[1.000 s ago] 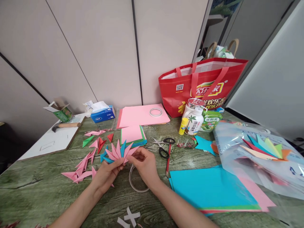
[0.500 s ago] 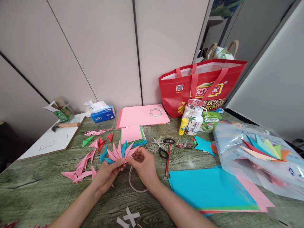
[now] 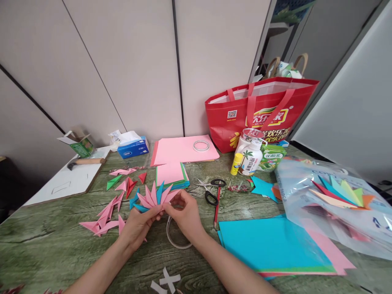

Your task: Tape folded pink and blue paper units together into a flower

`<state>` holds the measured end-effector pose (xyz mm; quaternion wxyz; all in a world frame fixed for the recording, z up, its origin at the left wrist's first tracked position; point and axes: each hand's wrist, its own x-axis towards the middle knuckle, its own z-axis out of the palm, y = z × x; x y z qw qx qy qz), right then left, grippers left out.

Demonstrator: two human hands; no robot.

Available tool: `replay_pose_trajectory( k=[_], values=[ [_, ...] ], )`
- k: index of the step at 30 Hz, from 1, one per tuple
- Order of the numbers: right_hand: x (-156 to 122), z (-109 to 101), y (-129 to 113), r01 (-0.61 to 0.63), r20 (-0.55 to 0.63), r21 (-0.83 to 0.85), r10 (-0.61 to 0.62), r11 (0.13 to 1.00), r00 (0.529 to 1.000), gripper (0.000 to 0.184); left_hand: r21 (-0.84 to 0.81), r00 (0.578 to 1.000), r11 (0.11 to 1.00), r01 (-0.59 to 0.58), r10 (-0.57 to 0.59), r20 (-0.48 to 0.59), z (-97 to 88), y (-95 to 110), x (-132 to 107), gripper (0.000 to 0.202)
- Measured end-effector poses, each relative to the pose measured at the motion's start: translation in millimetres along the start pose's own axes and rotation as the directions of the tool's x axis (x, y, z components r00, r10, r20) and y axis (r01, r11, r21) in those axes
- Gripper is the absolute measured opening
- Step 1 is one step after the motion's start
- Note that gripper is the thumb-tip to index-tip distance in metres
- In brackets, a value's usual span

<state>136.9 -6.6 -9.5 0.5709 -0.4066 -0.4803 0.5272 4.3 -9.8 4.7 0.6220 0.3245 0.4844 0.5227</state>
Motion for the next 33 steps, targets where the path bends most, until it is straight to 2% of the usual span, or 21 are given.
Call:
replay_pose_trajectory(
  k=[5,12,18,27,33],
  values=[
    [2,-1,1,-0.108,-0.030,0.152,0.114,0.982,0.993,0.026,0.018,0.999,0.999,-0.030,0.030,-0.030,1.1,-1,-1,0.016],
    [-1,4,1,-0.136,-0.047,0.273,0.154,0.952,0.987,0.027,-0.029,0.999,0.999,0.024,-0.024,-0.024,-2.0,-1,0,0.016],
    [-1,5,-1,-0.146,-0.052,0.308,0.170,0.940,0.984,0.028,-0.089,0.999,0.995,0.040,-0.040,-0.007,-4.2,-2,2,0.013],
    [-1,3,1,-0.137,-0.044,0.307,0.158,0.942,0.986,0.027,-0.127,0.997,0.990,0.061,-0.067,-0.044,-6.4,-5,4,0.016],
    [1,2,2,-0.144,-0.063,0.256,0.165,0.956,0.984,0.024,-0.045,0.997,0.997,0.069,-0.070,-0.021,-2.5,5,3,0.019]
  ],
)
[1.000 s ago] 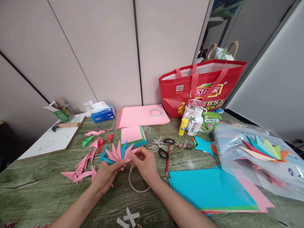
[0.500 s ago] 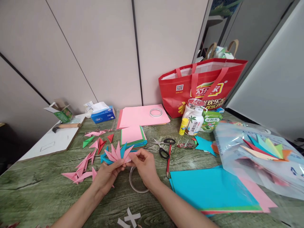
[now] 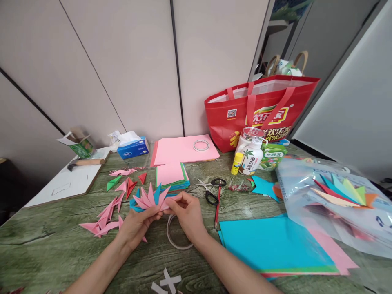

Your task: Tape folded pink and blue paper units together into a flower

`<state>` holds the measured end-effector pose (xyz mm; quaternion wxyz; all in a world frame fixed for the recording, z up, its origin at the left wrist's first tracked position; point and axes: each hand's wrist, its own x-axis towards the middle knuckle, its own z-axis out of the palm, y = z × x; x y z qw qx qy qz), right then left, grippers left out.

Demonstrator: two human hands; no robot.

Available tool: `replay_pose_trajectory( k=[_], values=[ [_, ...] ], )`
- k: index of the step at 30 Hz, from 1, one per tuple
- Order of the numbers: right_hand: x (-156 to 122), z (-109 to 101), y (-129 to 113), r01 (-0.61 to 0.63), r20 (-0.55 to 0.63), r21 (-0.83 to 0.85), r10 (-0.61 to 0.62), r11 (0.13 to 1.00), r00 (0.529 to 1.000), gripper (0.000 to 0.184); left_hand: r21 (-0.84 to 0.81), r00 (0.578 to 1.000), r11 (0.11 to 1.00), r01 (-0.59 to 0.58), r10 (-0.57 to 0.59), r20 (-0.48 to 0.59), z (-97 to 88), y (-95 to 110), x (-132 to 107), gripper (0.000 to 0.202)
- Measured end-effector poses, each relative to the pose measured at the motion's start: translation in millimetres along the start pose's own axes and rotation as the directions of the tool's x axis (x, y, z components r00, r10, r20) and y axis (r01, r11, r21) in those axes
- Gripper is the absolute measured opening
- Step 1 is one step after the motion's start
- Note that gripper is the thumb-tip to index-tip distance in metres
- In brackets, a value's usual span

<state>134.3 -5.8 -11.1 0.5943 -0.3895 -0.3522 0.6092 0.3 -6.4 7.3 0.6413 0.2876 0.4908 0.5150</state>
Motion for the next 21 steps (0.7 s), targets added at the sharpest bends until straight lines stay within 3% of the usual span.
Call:
replay_pose_trajectory(
  k=[14,21],
  values=[
    [-1.1,1.0,2.1,0.035,0.027,-0.091,-0.033,0.995,0.999,0.025,0.016,0.999,1.000,0.009,-0.009,0.035,-4.3,-7.4,1.8,0.017],
    [-0.9,1.5,-1.5,-0.065,0.092,-0.047,0.069,0.997,0.993,0.027,0.073,0.998,0.995,-0.064,0.061,0.035,-2.6,-8.9,-1.2,0.016]
  ],
)
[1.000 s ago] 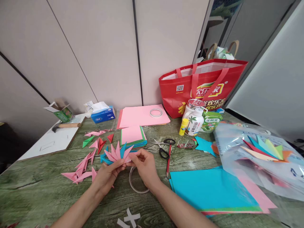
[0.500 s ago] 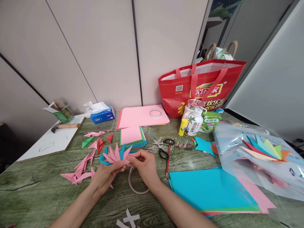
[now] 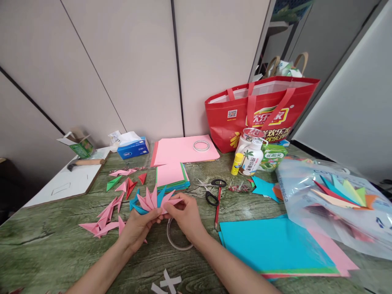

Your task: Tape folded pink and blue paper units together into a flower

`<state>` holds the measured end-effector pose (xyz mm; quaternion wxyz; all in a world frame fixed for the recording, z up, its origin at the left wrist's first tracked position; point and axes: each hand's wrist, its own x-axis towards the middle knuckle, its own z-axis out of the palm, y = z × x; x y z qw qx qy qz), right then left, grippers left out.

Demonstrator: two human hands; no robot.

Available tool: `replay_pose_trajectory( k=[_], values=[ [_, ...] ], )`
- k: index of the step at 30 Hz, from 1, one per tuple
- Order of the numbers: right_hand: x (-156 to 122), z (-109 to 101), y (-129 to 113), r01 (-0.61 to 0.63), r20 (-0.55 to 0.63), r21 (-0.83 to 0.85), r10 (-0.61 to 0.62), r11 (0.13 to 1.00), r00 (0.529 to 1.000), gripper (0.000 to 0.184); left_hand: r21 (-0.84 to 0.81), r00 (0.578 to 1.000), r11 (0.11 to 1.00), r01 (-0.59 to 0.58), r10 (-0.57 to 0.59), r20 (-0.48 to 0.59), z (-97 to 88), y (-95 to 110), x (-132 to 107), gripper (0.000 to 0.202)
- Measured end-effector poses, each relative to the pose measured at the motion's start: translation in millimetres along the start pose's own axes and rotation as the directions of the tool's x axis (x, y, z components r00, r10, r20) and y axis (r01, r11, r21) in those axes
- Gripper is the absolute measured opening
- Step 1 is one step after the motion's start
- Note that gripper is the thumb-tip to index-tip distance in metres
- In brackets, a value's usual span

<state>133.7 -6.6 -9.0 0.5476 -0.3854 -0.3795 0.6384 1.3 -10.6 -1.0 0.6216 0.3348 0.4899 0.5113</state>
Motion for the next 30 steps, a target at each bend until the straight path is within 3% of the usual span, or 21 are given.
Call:
replay_pose_trajectory(
  k=[4,9,15,19,23,30],
  values=[
    [0.4,-0.1,0.8,-0.013,0.001,0.005,0.013,1.000,1.000,0.024,0.072,0.998,0.996,-0.055,0.056,-0.007,2.4,0.3,-1.2,0.017],
    [2.0,-4.6,-0.1,0.098,0.000,-0.172,-0.099,0.980,0.995,0.015,0.107,0.998,0.992,-0.069,0.066,0.025,1.8,0.5,-1.0,0.020],
    [1.8,-3.5,2.0,0.049,-0.030,-0.013,-0.049,0.999,0.998,0.020,0.115,0.998,0.991,-0.065,0.061,0.031,0.7,-3.4,0.2,0.017],
    [1.9,-2.0,1.9,0.070,-0.007,-0.053,-0.071,0.996,0.997,0.018,0.063,0.996,0.995,-0.072,0.068,0.062,2.7,-0.6,0.1,0.019],
    [3.4,-5.9,2.5,0.100,-0.049,-0.146,-0.108,0.984,0.993,0.018,0.045,0.994,0.999,-0.023,0.018,0.106,3.6,3.8,-2.4,0.029],
    [3.5,-7.9,2.4,0.117,-0.029,-0.182,-0.124,0.976,0.992,0.015,0.059,0.994,0.996,0.074,-0.078,0.079,0.4,2.1,-1.8,0.031]
  ],
)
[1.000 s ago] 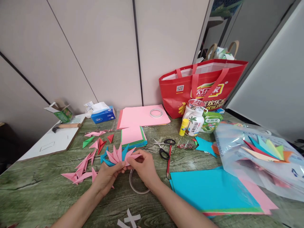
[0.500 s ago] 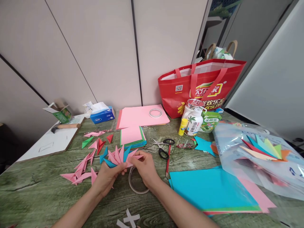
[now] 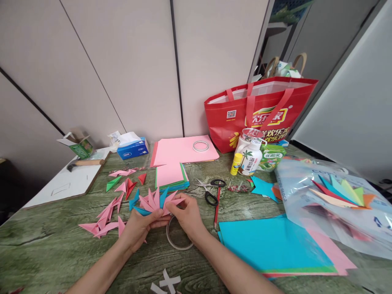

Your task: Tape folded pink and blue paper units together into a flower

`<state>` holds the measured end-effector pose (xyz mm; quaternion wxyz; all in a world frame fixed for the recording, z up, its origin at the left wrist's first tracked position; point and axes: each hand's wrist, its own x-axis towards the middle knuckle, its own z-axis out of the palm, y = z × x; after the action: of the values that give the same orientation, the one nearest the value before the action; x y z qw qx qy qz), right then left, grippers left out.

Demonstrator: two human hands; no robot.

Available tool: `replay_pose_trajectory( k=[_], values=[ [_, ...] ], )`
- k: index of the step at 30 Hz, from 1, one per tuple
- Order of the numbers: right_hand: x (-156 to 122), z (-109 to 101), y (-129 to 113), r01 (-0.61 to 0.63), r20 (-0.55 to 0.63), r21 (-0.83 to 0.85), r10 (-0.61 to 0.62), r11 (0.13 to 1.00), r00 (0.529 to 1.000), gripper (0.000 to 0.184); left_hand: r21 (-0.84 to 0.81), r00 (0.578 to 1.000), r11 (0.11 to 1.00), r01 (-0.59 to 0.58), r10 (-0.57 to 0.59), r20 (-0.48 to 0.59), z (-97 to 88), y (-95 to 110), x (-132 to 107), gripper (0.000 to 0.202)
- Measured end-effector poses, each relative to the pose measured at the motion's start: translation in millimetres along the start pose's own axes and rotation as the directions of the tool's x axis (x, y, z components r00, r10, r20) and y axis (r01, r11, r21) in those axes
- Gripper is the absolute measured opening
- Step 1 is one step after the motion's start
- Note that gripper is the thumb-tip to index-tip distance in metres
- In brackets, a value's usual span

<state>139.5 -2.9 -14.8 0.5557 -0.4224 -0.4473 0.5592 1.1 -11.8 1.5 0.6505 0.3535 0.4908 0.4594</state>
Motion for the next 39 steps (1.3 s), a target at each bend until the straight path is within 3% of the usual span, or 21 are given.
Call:
replay_pose_trajectory(
  k=[3,8,10,21,28,33,39],
  values=[
    [0.3,-0.1,-1.3,-0.045,0.043,0.019,0.044,0.999,0.998,0.017,0.013,1.000,1.000,-0.004,0.003,0.003,-0.8,-0.5,1.2,0.031],
    [2.6,-3.6,-4.3,-0.066,0.033,0.040,0.065,0.997,0.997,0.020,-0.021,0.990,1.000,0.020,-0.017,0.139,-1.4,5.6,0.2,0.041],
    [3.0,-4.4,-5.8,-0.070,0.039,0.033,0.069,0.997,0.997,0.020,-0.035,0.989,0.999,0.030,-0.024,0.148,-0.7,7.2,-0.8,0.043],
    [3.4,-5.4,-2.5,0.020,0.059,-0.052,-0.017,0.998,0.998,0.015,0.030,0.996,1.000,-0.006,0.003,0.094,0.5,1.2,-0.4,0.031],
    [4.1,-4.8,-2.4,-0.016,0.032,-0.070,0.019,0.997,0.999,0.016,0.104,0.997,0.993,-0.052,0.045,0.067,7.7,8.9,-5.8,0.031],
    [2.8,-2.8,-3.8,-0.009,0.043,0.048,0.007,0.999,0.999,0.025,0.011,0.992,0.993,-0.121,0.122,-0.034,3.3,3.8,-1.4,0.027],
    [3.0,-3.9,-2.9,-0.018,0.034,0.013,0.018,1.000,0.999,0.025,0.034,0.987,0.990,-0.138,0.140,-0.073,-1.5,-0.6,2.8,0.024]
  ],
)
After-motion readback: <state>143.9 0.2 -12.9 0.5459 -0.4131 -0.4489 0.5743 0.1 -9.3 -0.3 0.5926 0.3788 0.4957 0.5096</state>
